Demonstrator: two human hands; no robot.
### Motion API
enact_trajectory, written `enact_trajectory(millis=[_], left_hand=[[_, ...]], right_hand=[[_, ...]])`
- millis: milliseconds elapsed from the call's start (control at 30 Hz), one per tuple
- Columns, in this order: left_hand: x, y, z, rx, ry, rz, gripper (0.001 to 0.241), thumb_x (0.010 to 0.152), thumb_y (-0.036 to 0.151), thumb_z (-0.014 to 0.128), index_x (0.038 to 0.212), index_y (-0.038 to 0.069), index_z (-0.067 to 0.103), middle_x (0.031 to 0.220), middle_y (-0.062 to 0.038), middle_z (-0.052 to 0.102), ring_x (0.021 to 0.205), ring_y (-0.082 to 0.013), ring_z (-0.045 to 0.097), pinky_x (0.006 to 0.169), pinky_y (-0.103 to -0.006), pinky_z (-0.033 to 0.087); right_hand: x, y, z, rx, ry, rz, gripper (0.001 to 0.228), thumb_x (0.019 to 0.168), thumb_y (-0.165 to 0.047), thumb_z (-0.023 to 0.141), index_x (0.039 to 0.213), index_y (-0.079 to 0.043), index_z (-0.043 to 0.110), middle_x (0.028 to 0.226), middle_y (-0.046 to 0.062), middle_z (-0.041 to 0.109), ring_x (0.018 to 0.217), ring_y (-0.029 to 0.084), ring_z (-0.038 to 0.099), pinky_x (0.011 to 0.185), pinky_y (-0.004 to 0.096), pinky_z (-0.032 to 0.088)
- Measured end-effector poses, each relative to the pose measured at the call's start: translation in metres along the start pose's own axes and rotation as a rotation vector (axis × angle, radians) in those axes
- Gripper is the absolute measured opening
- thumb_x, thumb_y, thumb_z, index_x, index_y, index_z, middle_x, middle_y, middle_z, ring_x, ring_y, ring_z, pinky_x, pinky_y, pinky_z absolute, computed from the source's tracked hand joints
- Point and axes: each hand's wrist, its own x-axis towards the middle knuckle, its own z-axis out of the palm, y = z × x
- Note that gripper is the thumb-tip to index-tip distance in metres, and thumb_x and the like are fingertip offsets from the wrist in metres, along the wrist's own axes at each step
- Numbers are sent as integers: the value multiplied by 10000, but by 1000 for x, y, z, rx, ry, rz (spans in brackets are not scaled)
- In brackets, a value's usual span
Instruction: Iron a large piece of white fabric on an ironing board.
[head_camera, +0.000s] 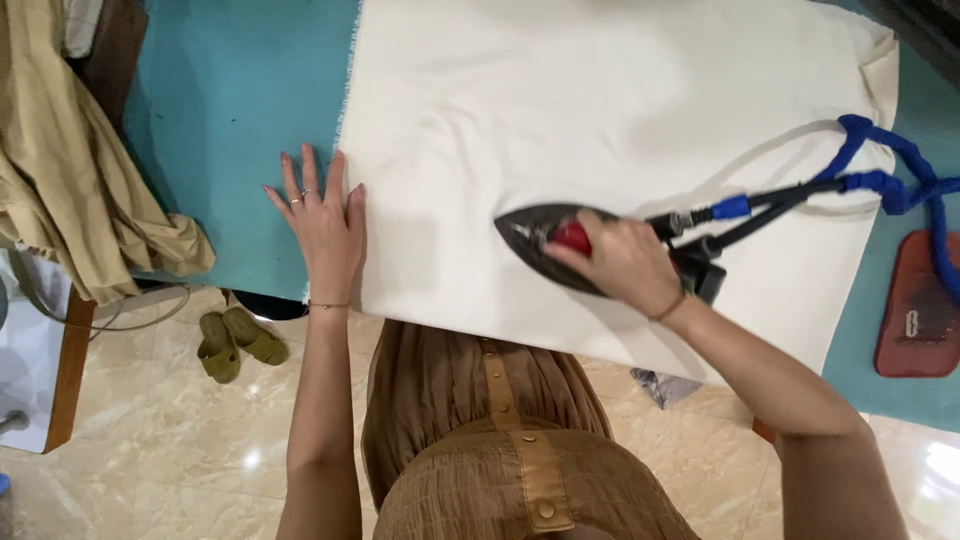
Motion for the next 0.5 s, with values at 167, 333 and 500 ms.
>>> enact_trajectory(millis=[167, 333, 500], left_hand=[[2, -17, 17, -5, 32, 16, 429, 1097, 297, 611, 1483, 110, 596, 1648, -197, 369, 1544, -437, 229, 1225, -694, 45], [2, -17, 15, -35, 52, -1, 439, 1106, 288, 589, 1502, 101, 568, 1653, -177, 382, 1550, -406, 262, 1259, -667, 61], [3, -16, 13, -45, 76, 1, 420, 1104, 225, 517, 1495, 78, 550, 1641, -159, 401, 1546, -393, 272, 1256, -657, 57]], right_hand=[[62, 3, -34, -7, 3, 120, 667, 1009, -625, 524, 1041, 19, 697, 602, 125, 655, 399, 224, 611, 383, 362, 509], [77, 2, -48, -50, 172, 104, 618, 1023, -603, 627, 945, 4, 709, 634, 139, 675, 510, 275, 662, 530, 397, 563], [75, -3, -48, -113, 274, 93, 569, 1014, -584, 691, 951, -19, 723, 666, 149, 689, 575, 306, 686, 601, 407, 572]])
